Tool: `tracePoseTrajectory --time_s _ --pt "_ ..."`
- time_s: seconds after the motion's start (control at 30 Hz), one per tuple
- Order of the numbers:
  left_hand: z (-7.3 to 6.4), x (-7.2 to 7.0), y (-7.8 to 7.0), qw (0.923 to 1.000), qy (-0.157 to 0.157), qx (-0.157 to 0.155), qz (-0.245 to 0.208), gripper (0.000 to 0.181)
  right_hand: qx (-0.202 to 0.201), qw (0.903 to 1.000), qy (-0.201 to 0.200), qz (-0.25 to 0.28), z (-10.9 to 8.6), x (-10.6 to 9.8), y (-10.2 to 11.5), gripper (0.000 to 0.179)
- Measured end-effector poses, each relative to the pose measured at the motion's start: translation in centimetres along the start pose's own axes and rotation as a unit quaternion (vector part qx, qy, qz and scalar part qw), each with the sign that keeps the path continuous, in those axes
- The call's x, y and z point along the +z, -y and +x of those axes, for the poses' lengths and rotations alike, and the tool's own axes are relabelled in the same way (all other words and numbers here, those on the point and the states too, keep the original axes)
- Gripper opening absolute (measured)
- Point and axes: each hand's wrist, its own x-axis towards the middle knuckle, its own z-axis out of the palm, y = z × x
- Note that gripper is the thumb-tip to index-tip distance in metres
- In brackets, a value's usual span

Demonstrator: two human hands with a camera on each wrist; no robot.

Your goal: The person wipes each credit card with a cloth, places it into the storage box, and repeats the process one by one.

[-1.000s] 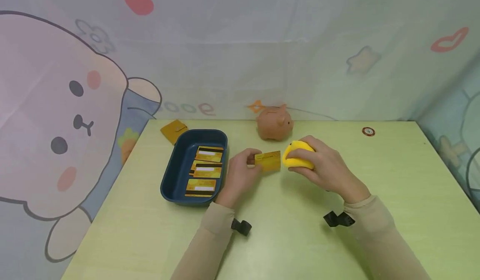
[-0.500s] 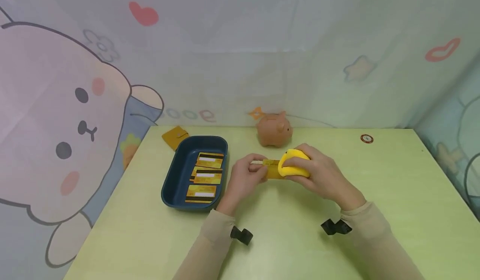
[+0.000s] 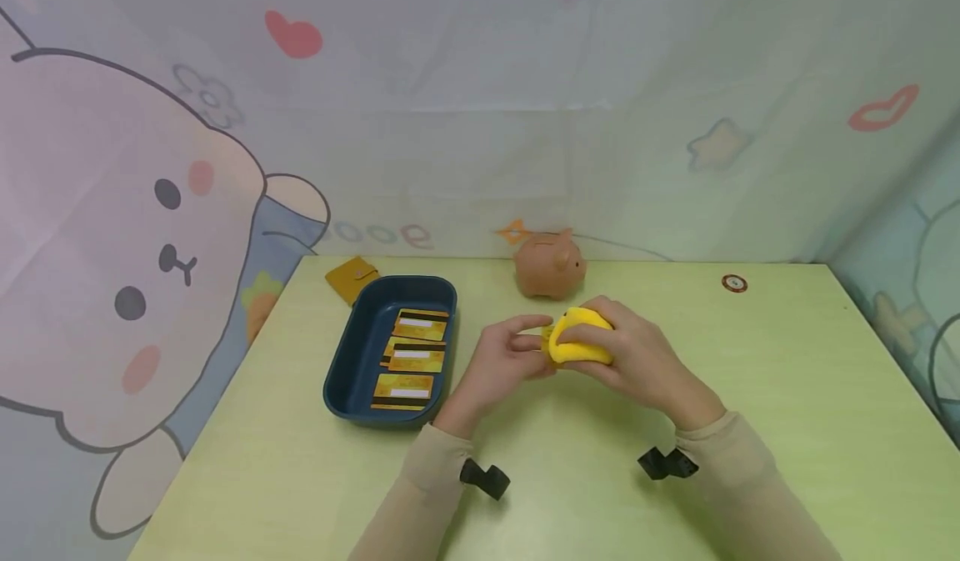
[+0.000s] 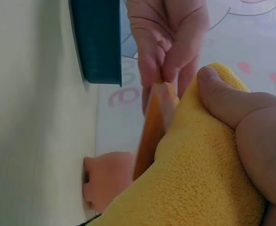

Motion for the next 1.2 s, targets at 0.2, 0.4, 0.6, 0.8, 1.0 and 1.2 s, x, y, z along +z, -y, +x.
tracePoseTrajectory --time_s 0.2,0.4,0.6,0.8,1.0,1.2 --pt "-0.1 0.1 -0.3 0.9989 0.040 0.019 -0.016 0.049 -0.011 0.9999 0.001 0.005 0.2 0.7 0.2 0.037" --pt "-0.3 0.1 -0.5 0.9982 0.042 0.019 -0.037 0.052 -0.004 1.0000 0.001 0.001 0.1 1.0 0.3 0.036" --pt "-0.4 0.2 -0.8 0.9986 0.019 0.025 -0.043 0.047 0.006 0.9999 0.011 -0.005 0.2 0.6 0.3 0.032" --pt "-0.6 0.0 -1.3 0.9982 -0.001 0.015 -0.058 0.047 0.019 0.9996 0.023 0.000 0.1 0.3 0.0 0.030" --pt "-0.8 -0.3 -1.8 0.9971 -0.023 0.014 -0.072 0.047 0.020 0.9997 0.013 0.000 -0.2 -0.1 -0.6 0.032" --pt "-0.8 -0.5 -2.3 0.9951 -0.041 0.022 -0.087 0.048 0.024 0.9997 0.004 -0.004 -0.5 -0.4 -1.2 0.032"
